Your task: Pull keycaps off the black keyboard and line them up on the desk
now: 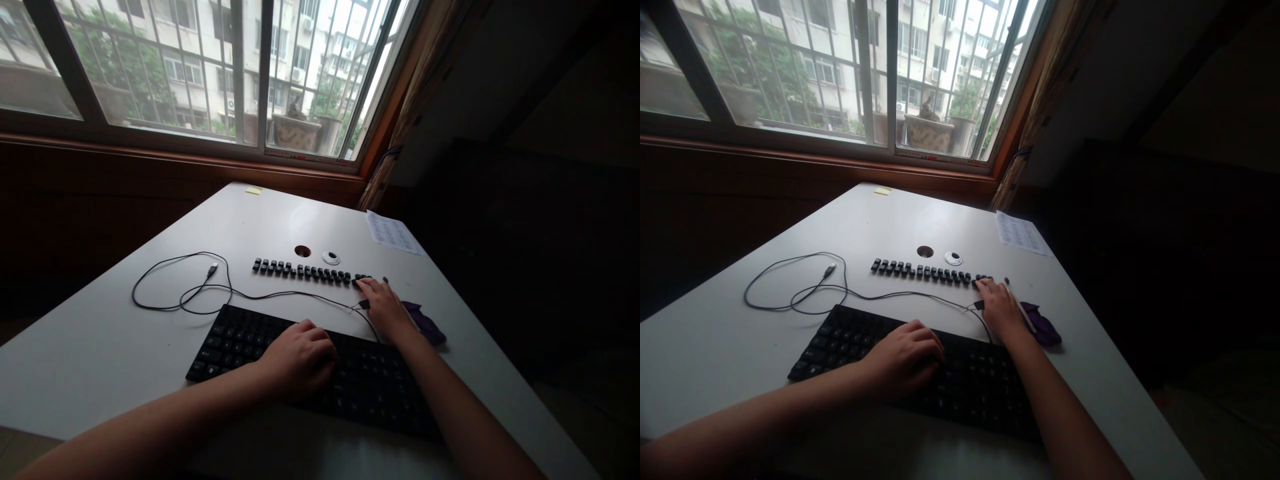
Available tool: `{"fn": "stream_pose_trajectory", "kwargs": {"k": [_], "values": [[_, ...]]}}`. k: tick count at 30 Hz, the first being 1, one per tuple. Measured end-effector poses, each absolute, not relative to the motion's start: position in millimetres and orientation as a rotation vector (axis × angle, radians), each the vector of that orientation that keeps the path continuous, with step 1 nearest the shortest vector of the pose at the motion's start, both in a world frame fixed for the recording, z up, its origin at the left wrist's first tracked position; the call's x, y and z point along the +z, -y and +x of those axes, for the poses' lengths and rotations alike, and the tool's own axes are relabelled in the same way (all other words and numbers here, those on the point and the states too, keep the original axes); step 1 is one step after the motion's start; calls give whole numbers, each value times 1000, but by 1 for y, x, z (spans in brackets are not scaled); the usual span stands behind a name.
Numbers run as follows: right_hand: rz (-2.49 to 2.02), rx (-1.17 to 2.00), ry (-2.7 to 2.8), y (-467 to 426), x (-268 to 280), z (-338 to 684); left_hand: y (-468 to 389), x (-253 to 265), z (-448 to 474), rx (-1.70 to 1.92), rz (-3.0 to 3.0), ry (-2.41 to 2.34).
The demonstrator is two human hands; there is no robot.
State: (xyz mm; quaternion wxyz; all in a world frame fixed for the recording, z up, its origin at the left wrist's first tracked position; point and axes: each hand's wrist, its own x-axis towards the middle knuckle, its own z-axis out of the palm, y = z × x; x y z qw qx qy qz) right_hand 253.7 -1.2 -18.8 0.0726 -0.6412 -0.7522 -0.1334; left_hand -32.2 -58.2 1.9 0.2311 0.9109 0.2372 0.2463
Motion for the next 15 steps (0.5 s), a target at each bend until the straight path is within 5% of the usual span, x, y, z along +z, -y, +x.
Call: {"fn": "stream_pose_trajectory", "kwargs": {"k": [15], "values": [[-1880, -423, 2181, -11, -19, 234, 59, 1, -33, 680, 2509, -646]]}}
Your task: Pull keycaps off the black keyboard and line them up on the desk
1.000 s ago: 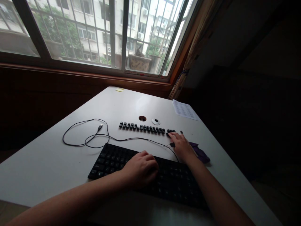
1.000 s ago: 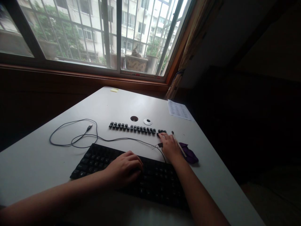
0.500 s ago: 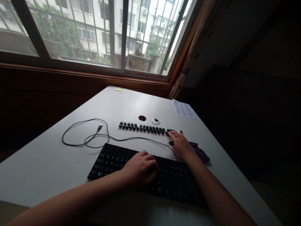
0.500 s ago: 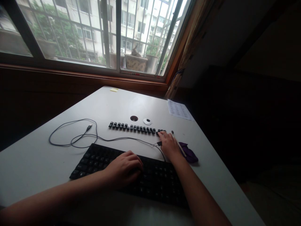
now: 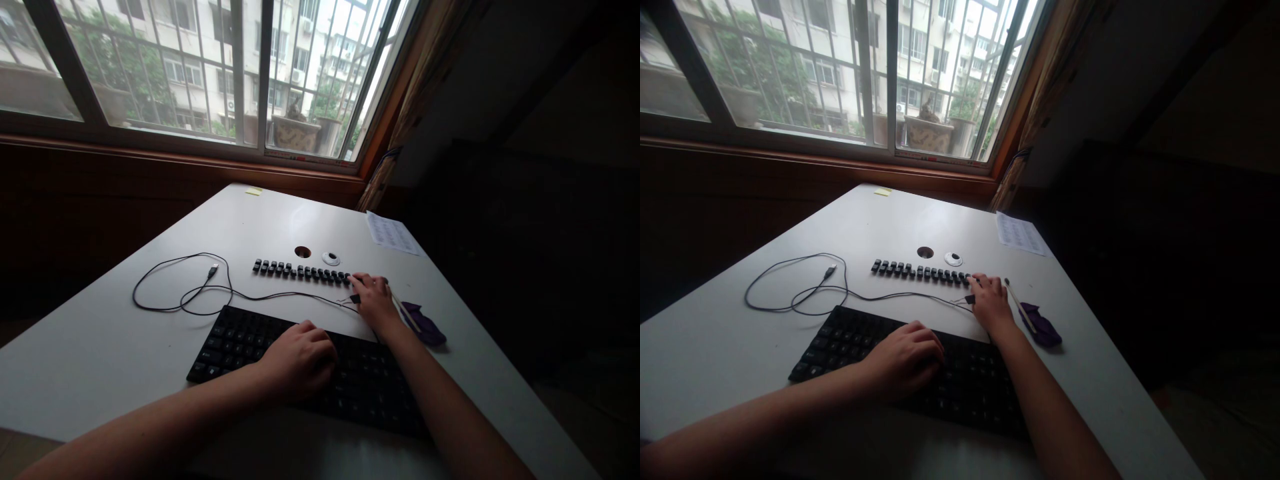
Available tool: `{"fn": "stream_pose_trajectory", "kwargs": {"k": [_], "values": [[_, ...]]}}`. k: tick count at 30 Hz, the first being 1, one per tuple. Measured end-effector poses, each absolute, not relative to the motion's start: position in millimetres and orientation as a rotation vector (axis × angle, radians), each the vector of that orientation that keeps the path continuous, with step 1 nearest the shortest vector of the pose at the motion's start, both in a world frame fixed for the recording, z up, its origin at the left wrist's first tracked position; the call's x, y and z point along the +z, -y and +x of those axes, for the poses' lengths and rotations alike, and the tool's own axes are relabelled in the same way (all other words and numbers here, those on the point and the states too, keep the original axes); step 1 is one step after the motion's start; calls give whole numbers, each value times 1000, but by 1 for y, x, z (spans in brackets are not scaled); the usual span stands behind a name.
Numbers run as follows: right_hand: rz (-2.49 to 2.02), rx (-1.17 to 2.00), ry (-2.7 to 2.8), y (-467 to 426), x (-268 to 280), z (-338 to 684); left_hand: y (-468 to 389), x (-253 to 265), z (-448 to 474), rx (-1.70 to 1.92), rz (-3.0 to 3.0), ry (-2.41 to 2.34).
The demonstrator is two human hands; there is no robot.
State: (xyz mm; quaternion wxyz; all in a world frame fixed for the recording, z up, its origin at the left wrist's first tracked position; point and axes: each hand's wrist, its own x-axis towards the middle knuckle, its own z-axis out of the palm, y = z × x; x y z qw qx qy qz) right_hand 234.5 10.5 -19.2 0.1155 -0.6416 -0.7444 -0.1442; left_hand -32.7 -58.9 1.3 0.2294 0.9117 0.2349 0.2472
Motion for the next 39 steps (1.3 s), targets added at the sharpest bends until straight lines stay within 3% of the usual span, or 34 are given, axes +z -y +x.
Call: {"fn": "stream_pose_trajectory", "kwargs": {"k": [39], "values": [[-1920, -449, 2277, -14, -26, 224, 58, -2, -32, 698, 2516, -641]]}}
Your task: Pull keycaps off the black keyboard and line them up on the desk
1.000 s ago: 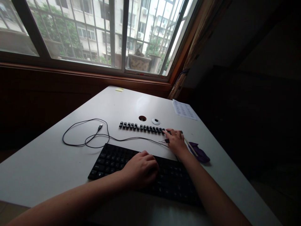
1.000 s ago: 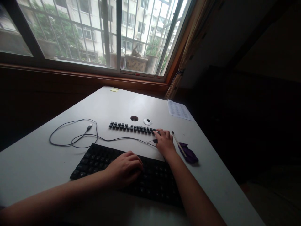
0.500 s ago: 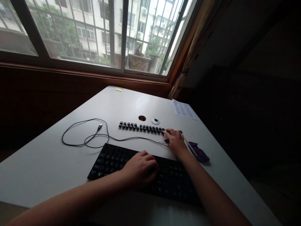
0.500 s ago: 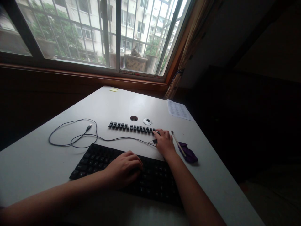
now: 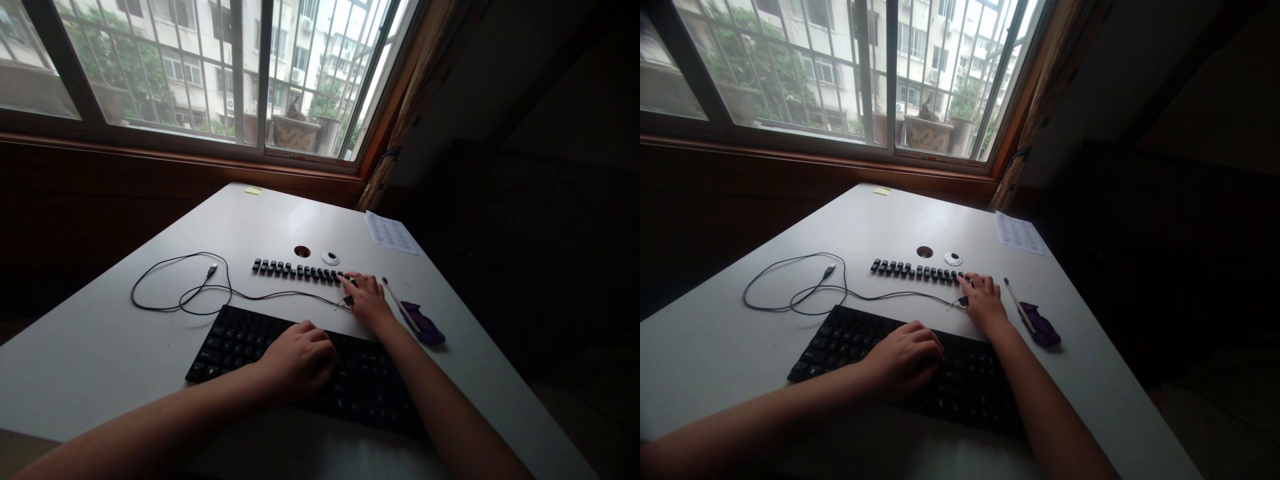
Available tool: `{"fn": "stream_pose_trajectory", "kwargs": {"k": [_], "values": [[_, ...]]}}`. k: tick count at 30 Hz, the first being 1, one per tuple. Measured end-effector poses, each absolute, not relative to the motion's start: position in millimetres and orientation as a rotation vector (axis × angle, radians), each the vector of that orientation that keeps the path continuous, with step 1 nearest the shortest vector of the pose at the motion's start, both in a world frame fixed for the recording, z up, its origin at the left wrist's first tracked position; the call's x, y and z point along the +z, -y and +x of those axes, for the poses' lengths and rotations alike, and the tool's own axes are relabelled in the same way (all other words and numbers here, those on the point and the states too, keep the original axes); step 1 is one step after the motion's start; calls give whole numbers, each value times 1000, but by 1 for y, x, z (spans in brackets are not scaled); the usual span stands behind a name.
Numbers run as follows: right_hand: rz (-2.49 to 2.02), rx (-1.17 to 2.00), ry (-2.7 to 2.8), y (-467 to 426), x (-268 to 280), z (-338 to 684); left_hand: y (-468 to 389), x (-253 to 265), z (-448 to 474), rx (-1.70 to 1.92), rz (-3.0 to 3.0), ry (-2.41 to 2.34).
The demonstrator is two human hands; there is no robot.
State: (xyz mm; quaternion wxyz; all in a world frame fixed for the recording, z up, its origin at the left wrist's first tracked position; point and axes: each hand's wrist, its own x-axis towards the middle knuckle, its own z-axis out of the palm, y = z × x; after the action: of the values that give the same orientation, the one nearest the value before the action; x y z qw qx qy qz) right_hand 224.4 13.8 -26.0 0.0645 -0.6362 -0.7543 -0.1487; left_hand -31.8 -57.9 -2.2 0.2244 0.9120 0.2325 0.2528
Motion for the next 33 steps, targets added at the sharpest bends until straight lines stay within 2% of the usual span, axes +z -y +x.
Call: {"fn": "stream_pose_trajectory", "kwargs": {"k": [17, 26, 33], "values": [[-1846, -418, 2239, -12, -26, 227, 59, -2, -33, 683, 2518, -650], [-1734, -380, 1901, 3, -2, 249, 58, -2, -33, 683, 2513, -649], [-1699, -127, 1797, 48, 22, 252, 59, -1, -33, 672, 2519, -655]]}}
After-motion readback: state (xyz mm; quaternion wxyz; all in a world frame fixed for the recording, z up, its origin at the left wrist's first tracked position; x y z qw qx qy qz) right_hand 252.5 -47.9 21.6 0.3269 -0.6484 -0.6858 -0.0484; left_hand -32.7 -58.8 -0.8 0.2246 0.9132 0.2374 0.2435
